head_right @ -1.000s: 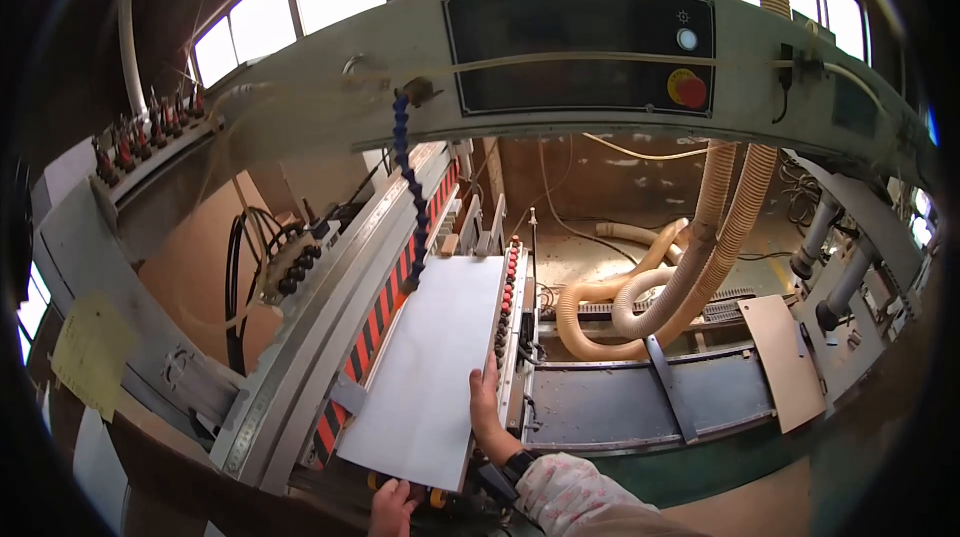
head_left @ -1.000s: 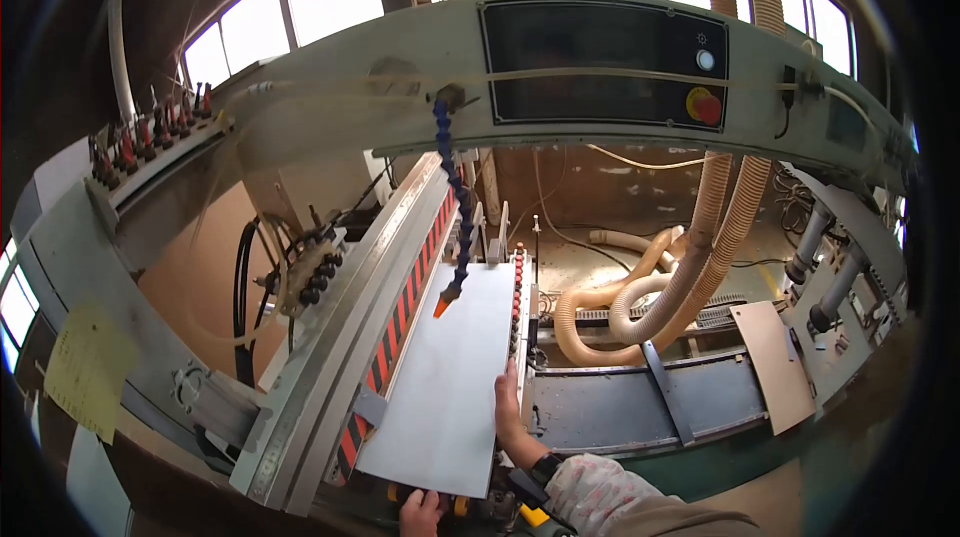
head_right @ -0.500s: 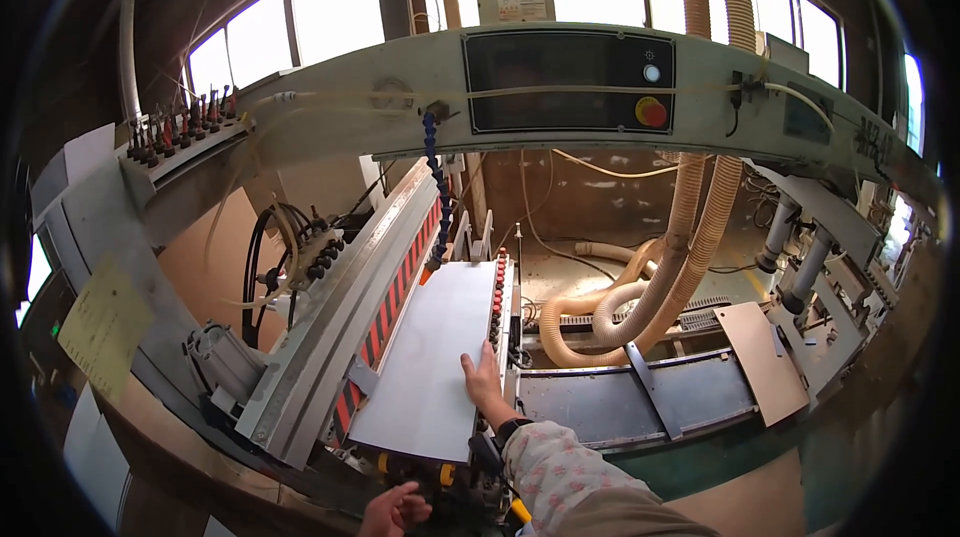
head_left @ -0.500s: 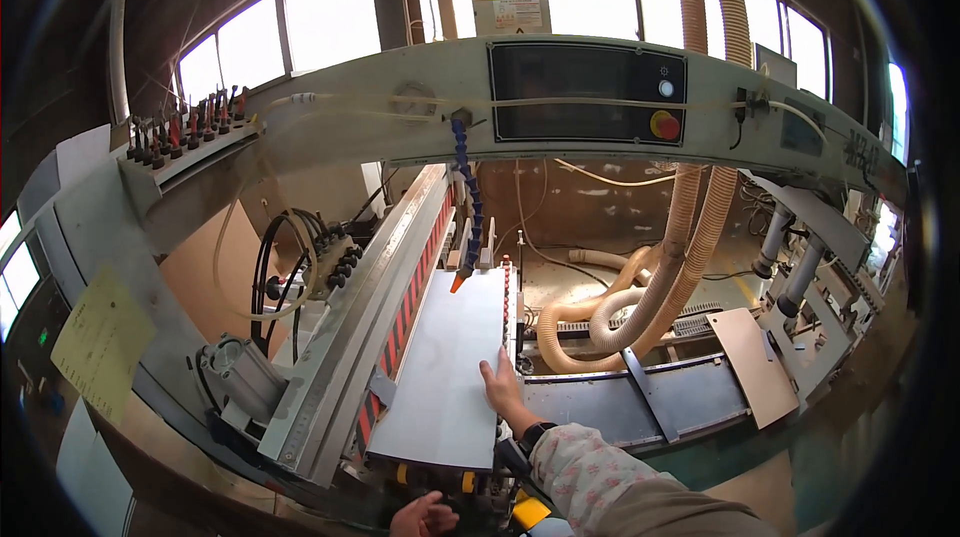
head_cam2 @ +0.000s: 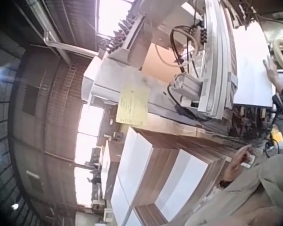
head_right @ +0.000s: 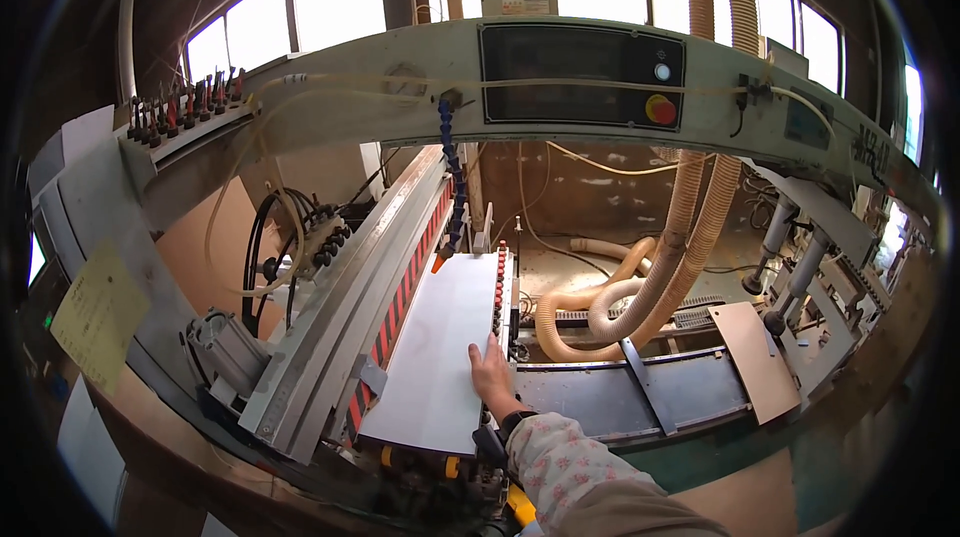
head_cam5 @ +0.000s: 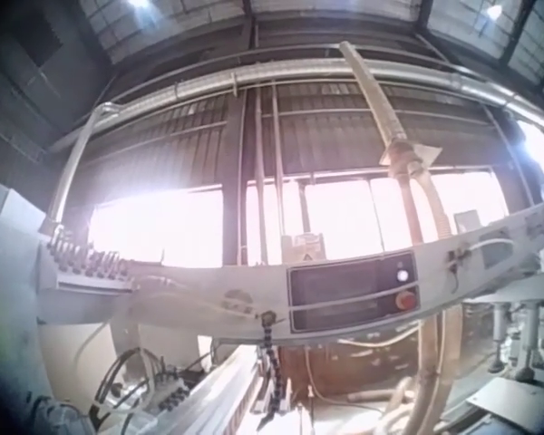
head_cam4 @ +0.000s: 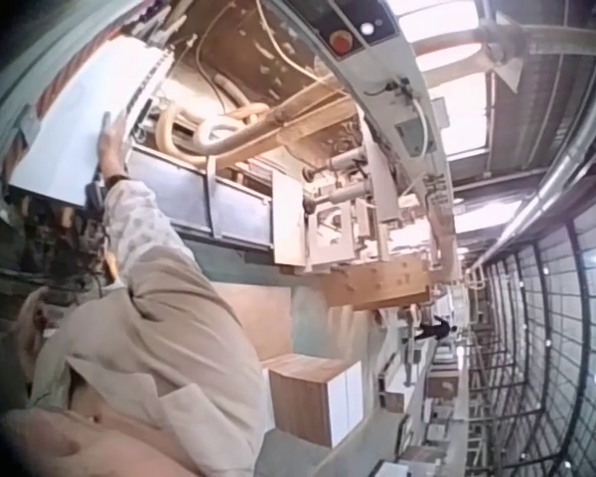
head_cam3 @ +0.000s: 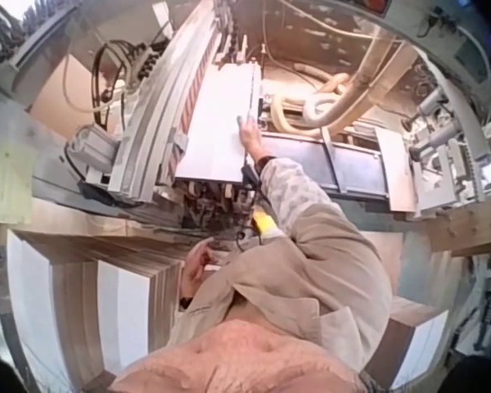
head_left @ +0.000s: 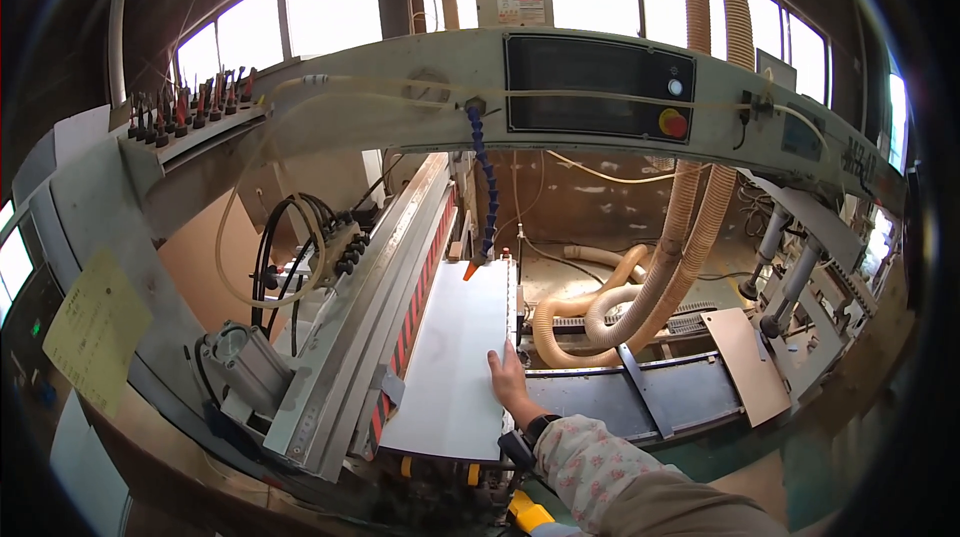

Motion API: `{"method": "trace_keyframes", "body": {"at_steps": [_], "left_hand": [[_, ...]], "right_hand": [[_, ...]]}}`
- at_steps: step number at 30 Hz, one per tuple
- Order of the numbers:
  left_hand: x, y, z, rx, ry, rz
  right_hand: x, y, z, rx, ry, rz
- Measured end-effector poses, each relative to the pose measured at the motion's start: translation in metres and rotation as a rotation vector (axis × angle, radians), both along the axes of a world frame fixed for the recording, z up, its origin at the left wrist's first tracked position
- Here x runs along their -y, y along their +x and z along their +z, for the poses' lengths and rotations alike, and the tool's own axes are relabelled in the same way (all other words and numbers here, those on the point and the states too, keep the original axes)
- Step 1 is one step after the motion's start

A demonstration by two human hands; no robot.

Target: Picking up wooden panels from a stack and feeding them into an automated edge banding machine, then placing processed panels onto another stack.

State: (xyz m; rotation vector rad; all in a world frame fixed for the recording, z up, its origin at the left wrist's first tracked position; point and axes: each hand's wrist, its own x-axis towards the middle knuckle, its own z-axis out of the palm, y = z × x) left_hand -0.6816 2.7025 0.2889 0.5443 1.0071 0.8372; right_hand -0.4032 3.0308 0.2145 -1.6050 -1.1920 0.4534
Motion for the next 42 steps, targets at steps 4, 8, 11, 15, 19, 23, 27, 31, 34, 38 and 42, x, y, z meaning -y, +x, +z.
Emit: {"method": "trace_keyframes", "body": {"at_steps": [4, 8, 11, 15, 19, 23, 27, 31, 34, 38, 42], "left_hand": [[-0.005, 0.017, 0.022, -0.180, 0.236, -0.038], [-0.019, 0.023, 0.004, -0.109, 0.179, -0.123], [-0.034, 0.027, -0.020, -0.038, 0.091, -0.213], [-0.040, 0.044, -0.022, 0.034, 0.184, -0.221], [-0.043, 0.060, -0.015, 0.005, 0.251, -0.231], [-0.048, 0.078, -0.017, -0.203, 0.203, -0.199], [-0.060, 0.088, 0.007, -0.453, 0.442, -0.369], [-0.103, 0.129, 0.094, -0.800, 0.296, -0.517], [-0.152, 0.152, 0.110, -1.103, 0.582, -0.519], [-0.237, 0.216, 0.109, -1.438, 0.826, -0.598], [-0.320, 0.234, 0.054, -1.675, 0.774, -0.652]], "right_hand": [[0.003, -0.001, 0.004, -0.009, -0.021, 0.000], [0.001, 0.003, -0.001, -0.058, 0.011, 0.024], [0.000, 0.007, -0.004, -0.107, 0.027, 0.098], [0.017, 0.033, -0.012, -0.289, -0.070, 0.229], [0.064, 0.099, -0.075, -0.337, -0.180, 0.296], [0.158, 0.214, -0.179, -0.400, -0.771, 0.269], [0.251, 0.289, -0.200, -0.898, -0.805, -0.049], [0.286, 0.328, -0.204, -1.083, -0.639, -0.242], [0.278, 0.330, -0.195, -1.095, -0.563, -0.265], [0.264, 0.310, -0.174, -1.101, -0.539, -0.138], [0.247, 0.280, -0.181, -1.108, -0.595, 0.023]]}}
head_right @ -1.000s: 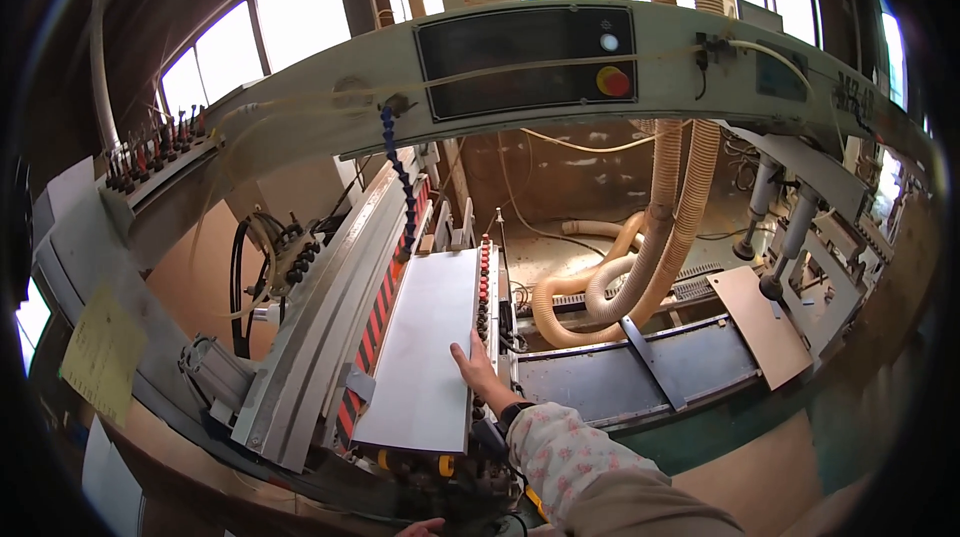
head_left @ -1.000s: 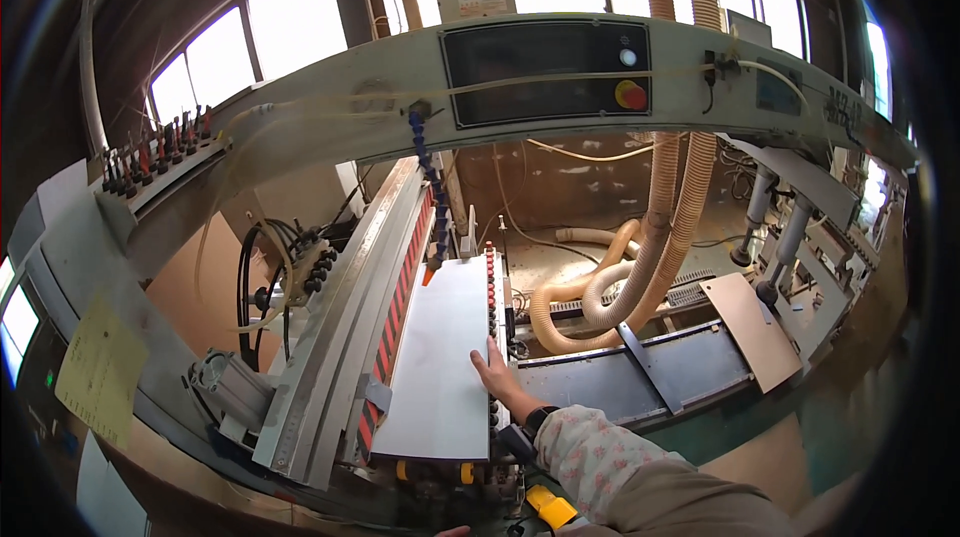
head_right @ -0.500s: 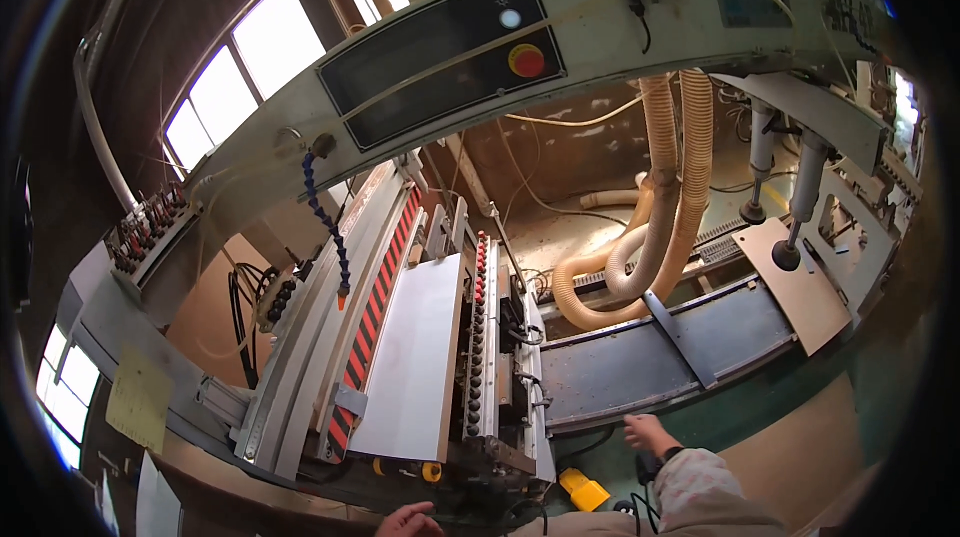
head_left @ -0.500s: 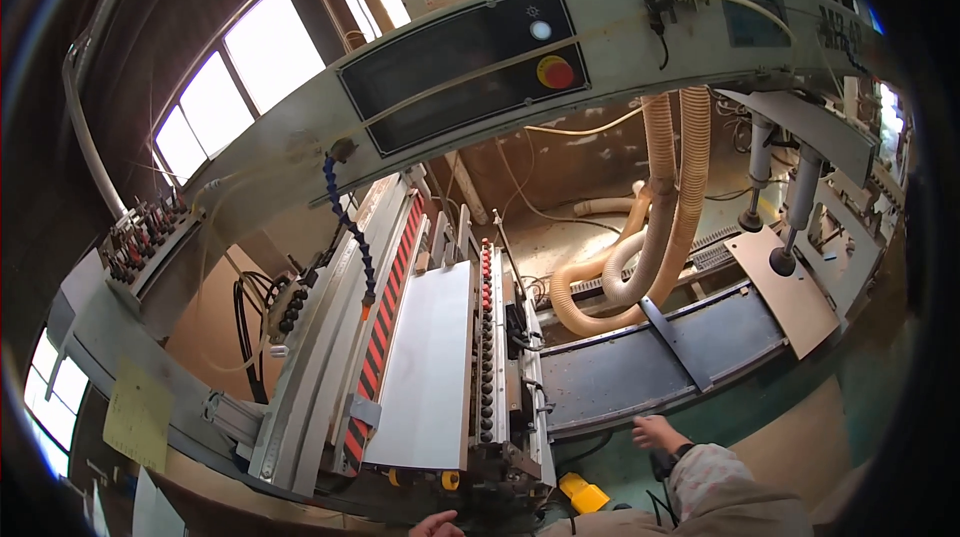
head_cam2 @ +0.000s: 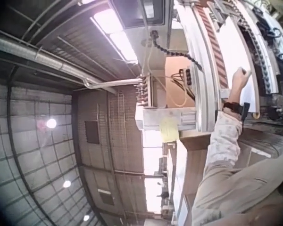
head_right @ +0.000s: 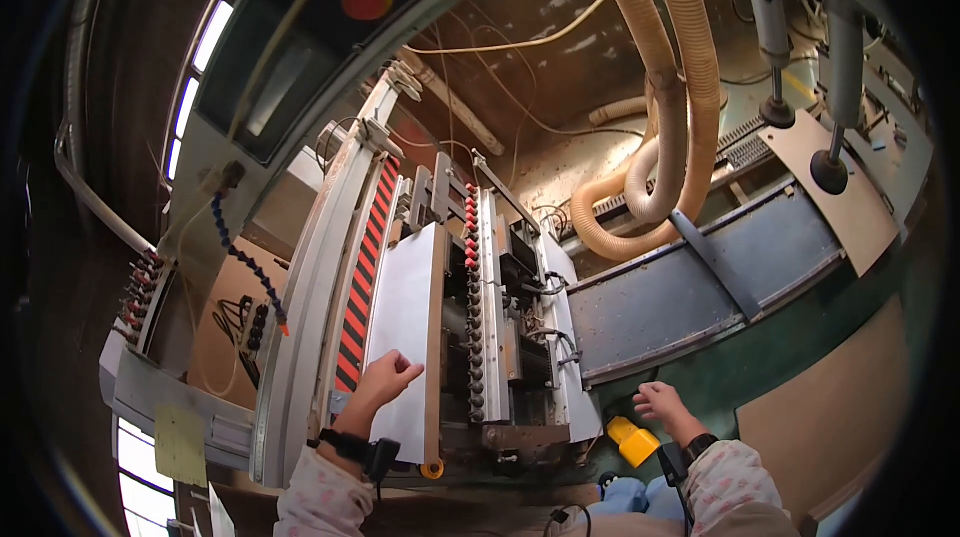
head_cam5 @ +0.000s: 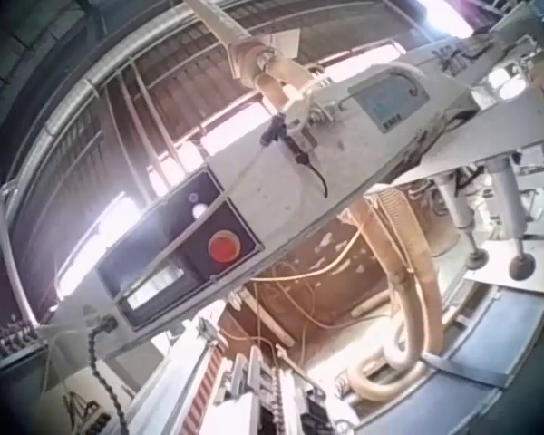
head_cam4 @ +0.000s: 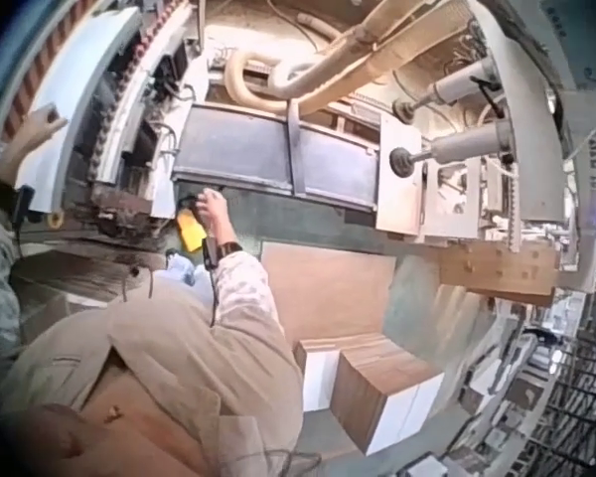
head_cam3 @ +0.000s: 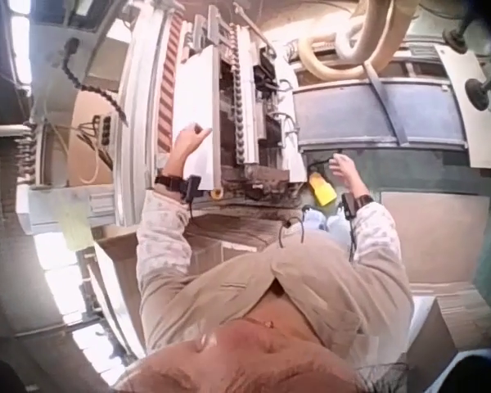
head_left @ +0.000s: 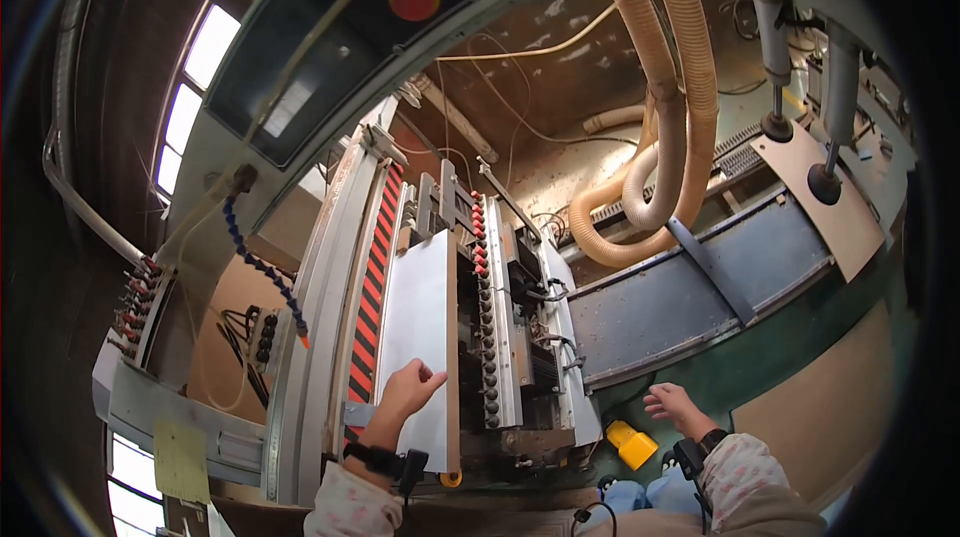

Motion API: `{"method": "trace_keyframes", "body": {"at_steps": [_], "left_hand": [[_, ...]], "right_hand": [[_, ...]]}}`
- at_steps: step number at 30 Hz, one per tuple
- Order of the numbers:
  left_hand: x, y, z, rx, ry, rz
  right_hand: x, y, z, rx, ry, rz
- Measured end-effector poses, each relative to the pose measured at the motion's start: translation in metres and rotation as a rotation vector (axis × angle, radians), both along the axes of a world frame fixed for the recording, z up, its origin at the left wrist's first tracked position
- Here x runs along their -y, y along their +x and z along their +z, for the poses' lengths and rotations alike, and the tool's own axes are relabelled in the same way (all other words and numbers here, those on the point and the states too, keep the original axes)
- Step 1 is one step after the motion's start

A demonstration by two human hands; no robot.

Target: Picking up wooden panels from a stack and feeding them into an automated edge banding machine, then placing processed panels onto another stack.

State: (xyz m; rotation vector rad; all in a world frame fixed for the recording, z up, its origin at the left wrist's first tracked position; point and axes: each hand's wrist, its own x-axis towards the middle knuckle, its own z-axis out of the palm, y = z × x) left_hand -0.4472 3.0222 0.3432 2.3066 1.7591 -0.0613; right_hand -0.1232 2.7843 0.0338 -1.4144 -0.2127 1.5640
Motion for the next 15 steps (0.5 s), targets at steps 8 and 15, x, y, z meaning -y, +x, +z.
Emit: {"method": "trace_keyframes", "body": {"at_steps": [8, 15], "left_hand": [[-0.053, 0.011, -0.044, -0.160, 0.024, 0.027], [-0.063, 0.005, -0.047, -0.078, -0.021, -0.008]], "right_hand": [[-0.029, -0.053, -0.008, -0.043, 0.020, 0.159], [-0.104, -0.114, 0.031, -0.131, 0.259, 0.326]]}}
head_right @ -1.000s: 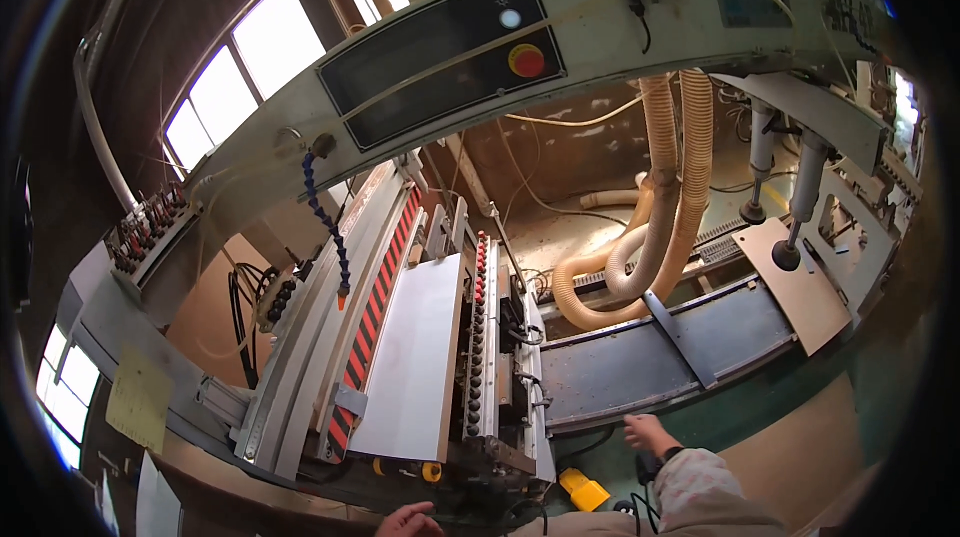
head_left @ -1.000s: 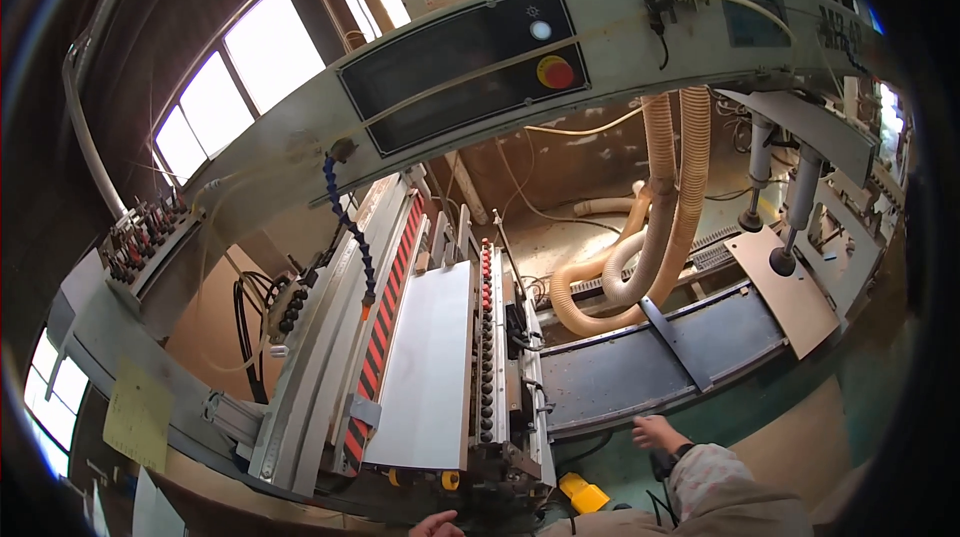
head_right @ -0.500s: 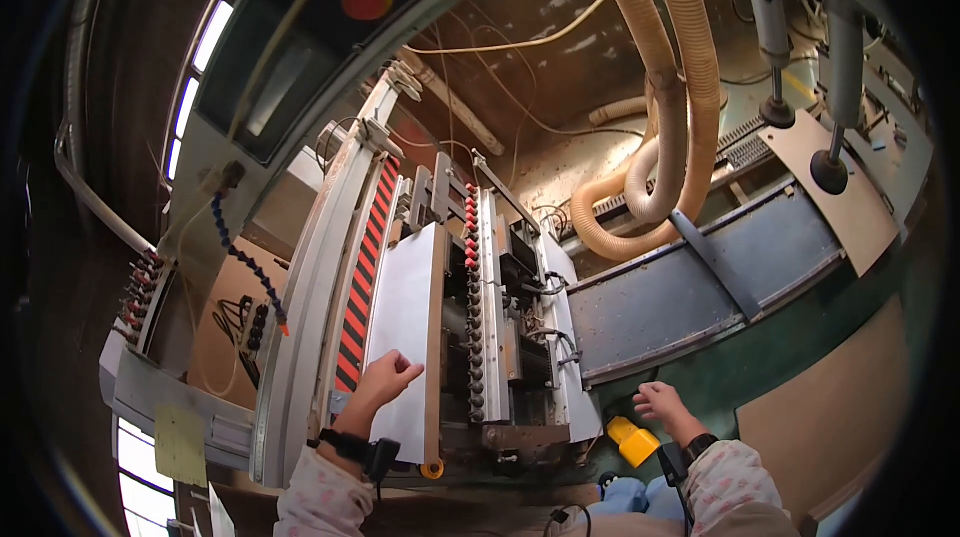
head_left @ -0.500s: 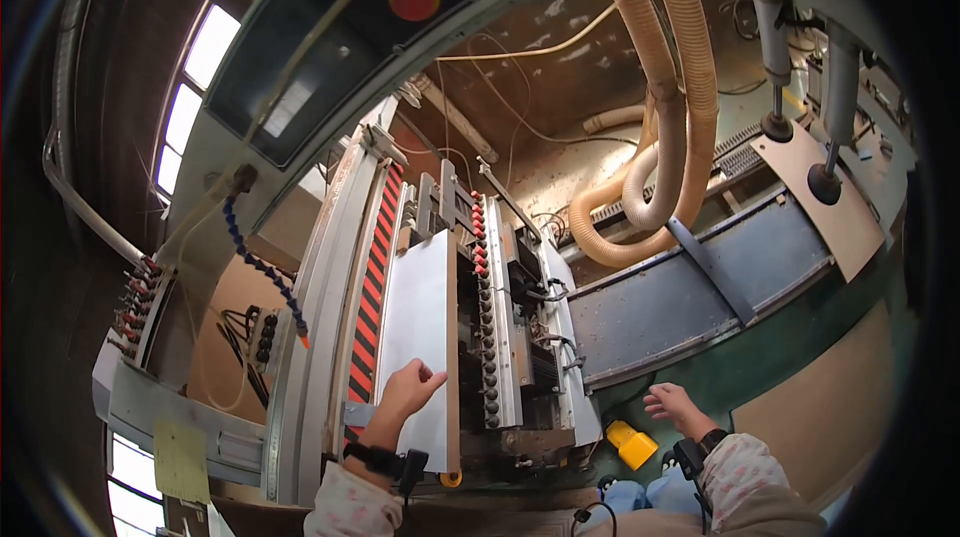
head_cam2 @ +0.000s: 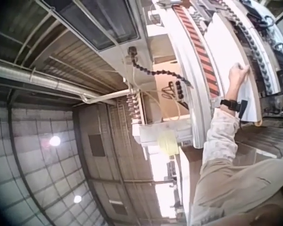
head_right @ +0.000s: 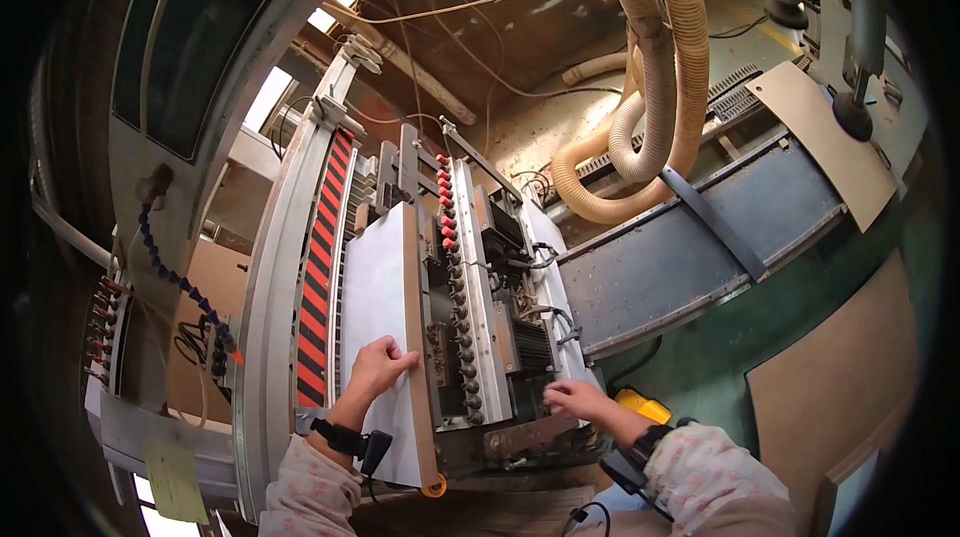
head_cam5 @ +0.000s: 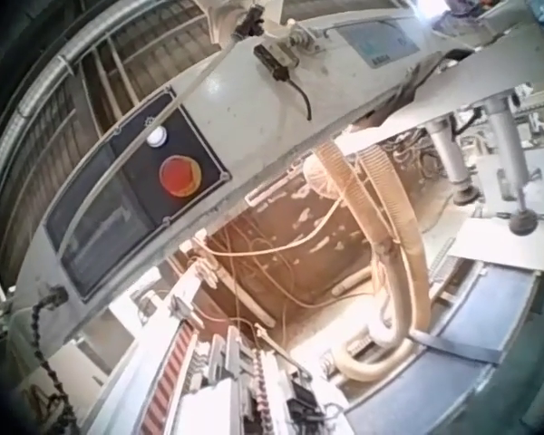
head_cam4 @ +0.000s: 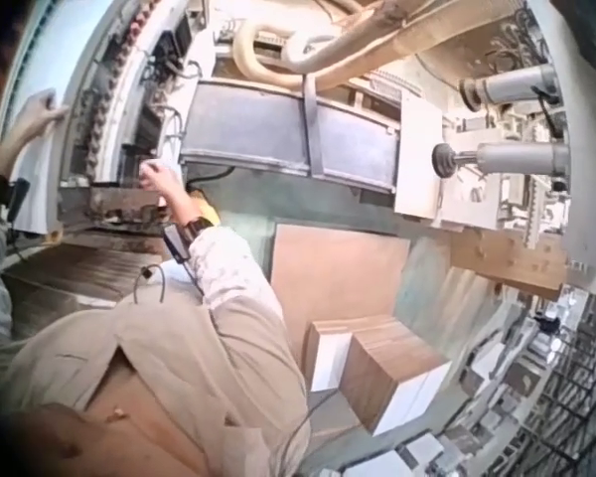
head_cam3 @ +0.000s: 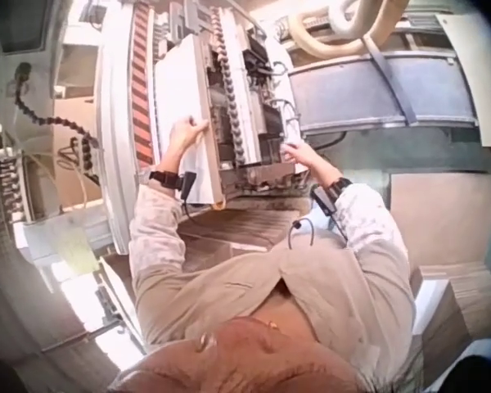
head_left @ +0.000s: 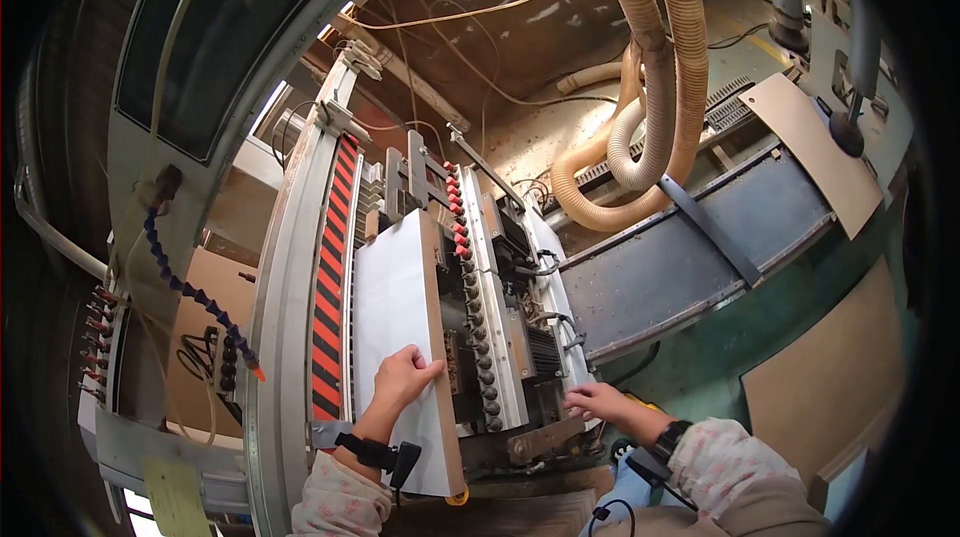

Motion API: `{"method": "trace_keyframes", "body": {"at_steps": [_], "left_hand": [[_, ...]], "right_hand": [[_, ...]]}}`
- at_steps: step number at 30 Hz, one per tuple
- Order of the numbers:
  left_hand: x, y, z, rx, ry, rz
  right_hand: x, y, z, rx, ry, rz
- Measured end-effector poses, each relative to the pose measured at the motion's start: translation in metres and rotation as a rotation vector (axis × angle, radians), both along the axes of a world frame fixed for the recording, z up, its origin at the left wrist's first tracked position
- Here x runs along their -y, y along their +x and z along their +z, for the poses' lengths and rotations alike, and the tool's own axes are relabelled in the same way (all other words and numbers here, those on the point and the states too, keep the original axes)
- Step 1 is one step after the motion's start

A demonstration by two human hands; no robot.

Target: Picking up wooden panels from a stack and feeding them into an automated edge banding machine, then placing processed panels onto another stack.

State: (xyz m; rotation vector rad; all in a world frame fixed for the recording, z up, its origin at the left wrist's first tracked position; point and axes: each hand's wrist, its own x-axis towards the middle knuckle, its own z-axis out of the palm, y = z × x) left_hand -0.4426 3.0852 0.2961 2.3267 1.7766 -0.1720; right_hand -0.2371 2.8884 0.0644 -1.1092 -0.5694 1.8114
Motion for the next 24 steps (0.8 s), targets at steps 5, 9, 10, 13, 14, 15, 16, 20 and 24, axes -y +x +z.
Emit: {"method": "trace_keyframes", "body": {"at_steps": [5, 9, 10, 13, 14, 15, 16, 20, 24], "left_hand": [[0.001, 0.001, 0.000, 0.013, 0.016, -0.068], [0.000, 0.004, 0.011, 0.051, 0.030, -0.107], [0.002, 0.005, 0.017, 0.091, 0.054, -0.141], [-0.007, -0.007, 0.044, 0.357, -0.099, 0.008], [-0.004, -0.005, 0.058, 0.429, -0.136, 0.028], [-0.006, -0.009, 0.067, 0.463, -0.165, 0.054], [-0.008, -0.013, 0.075, 0.498, -0.193, 0.080], [-0.002, -0.016, 0.097, 0.542, -0.201, 0.127], [-0.003, -0.023, 0.098, 0.569, -0.208, 0.155]], "right_hand": [[-0.075, -0.050, 0.032, 0.025, 0.109, 0.077], [-0.120, -0.070, 0.075, -0.118, 0.118, 0.064], [-0.127, -0.071, 0.084, -0.122, 0.124, 0.054], [-0.153, -0.076, 0.098, -0.253, 0.112, -0.069], [-0.163, -0.079, 0.100, -0.264, 0.126, -0.063], [-0.171, -0.078, 0.104, -0.274, 0.143, -0.060], [-0.179, -0.079, 0.110, -0.280, 0.137, -0.065], [-0.206, -0.090, 0.128, 0.040, 0.176, 0.018], [-0.223, -0.103, 0.126, 0.273, 0.270, -0.050]]}}
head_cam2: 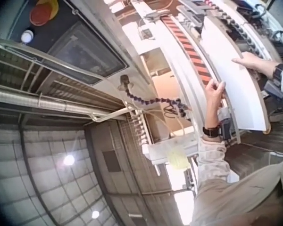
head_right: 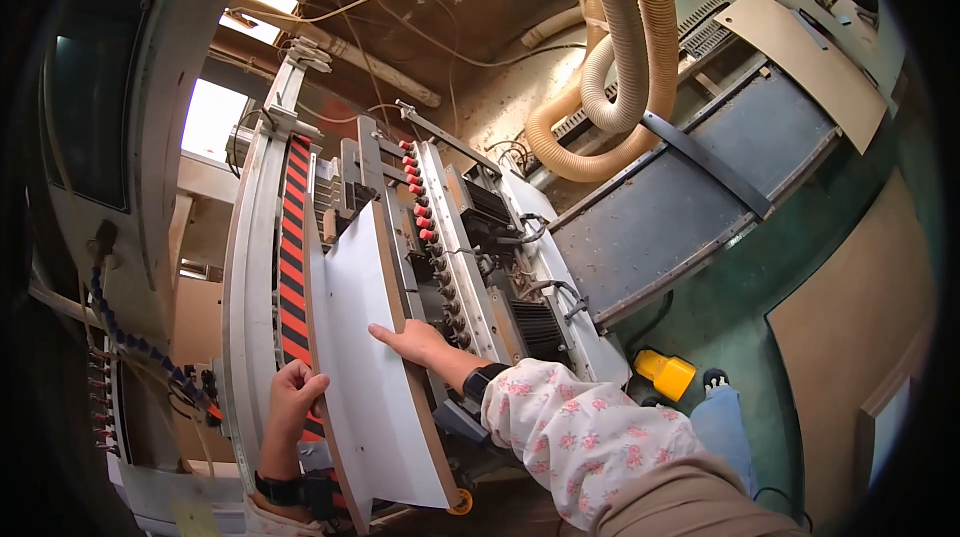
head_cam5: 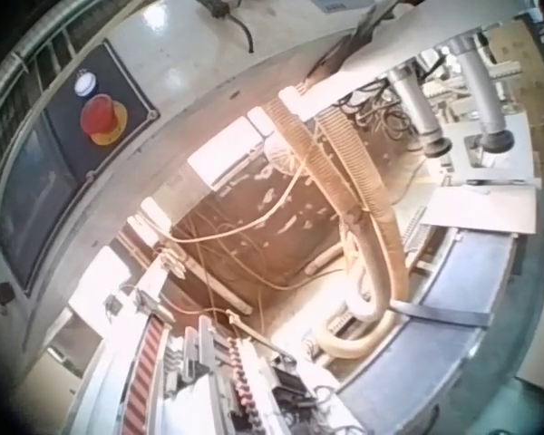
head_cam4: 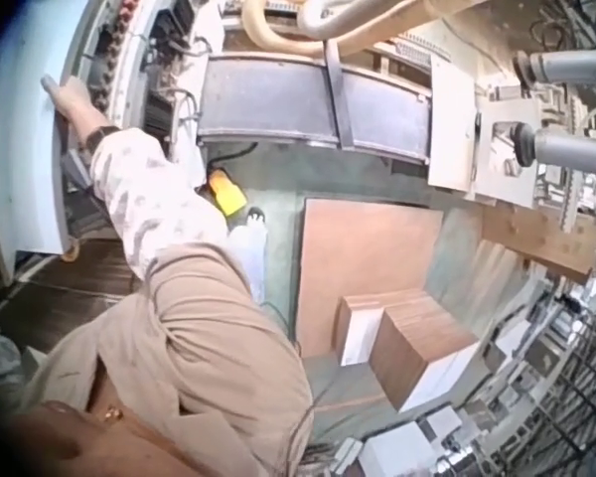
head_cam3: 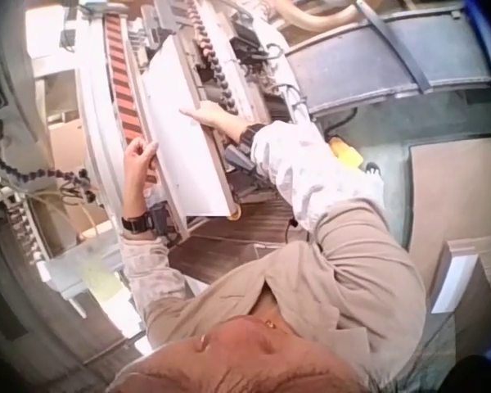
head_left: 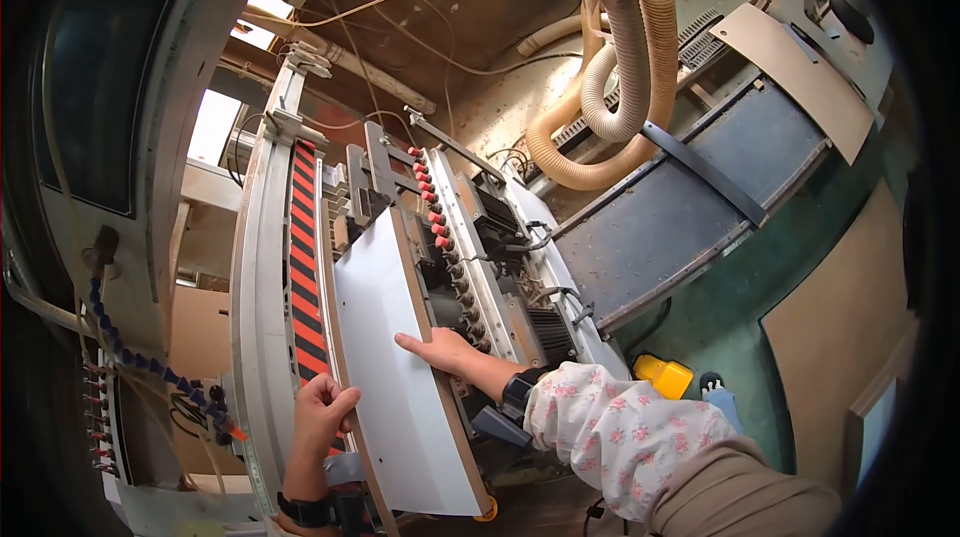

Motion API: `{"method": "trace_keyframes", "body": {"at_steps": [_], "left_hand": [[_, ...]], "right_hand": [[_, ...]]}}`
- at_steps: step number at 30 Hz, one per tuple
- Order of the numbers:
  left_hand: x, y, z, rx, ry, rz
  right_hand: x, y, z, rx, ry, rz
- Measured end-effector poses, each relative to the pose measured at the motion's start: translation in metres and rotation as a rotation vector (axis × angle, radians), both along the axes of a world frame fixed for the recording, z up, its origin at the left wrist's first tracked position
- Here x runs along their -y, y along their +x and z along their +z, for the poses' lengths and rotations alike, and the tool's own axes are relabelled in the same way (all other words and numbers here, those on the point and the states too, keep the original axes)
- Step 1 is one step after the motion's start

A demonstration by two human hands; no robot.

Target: Picking up wooden panels from a stack and feeding them into an automated edge banding machine, then placing processed panels onto another stack.

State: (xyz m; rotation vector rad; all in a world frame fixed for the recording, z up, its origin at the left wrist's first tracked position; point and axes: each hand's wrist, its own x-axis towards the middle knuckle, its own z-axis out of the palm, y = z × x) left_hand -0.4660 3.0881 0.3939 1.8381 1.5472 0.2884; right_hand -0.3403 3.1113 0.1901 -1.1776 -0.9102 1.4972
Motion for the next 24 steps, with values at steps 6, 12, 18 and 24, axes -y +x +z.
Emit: {"method": "trace_keyframes", "body": {"at_steps": [6, 12, 18, 24], "left_hand": [[0.002, 0.019, -0.034, -0.057, 0.003, -0.035], [-0.002, 0.011, -0.047, -0.076, -0.022, -0.054], [-0.039, -0.027, -0.100, -0.306, 0.210, -0.160], [-0.032, 0.000, -0.113, -0.655, 0.128, -0.303]], "right_hand": [[-0.004, -0.007, -0.009, -0.150, 0.028, -0.162], [0.048, 0.011, 0.008, -0.397, 0.001, -0.286], [0.155, 0.086, -0.025, -0.569, -0.030, -0.538], [0.296, 0.171, -0.042, -0.628, 0.058, -0.745]]}}
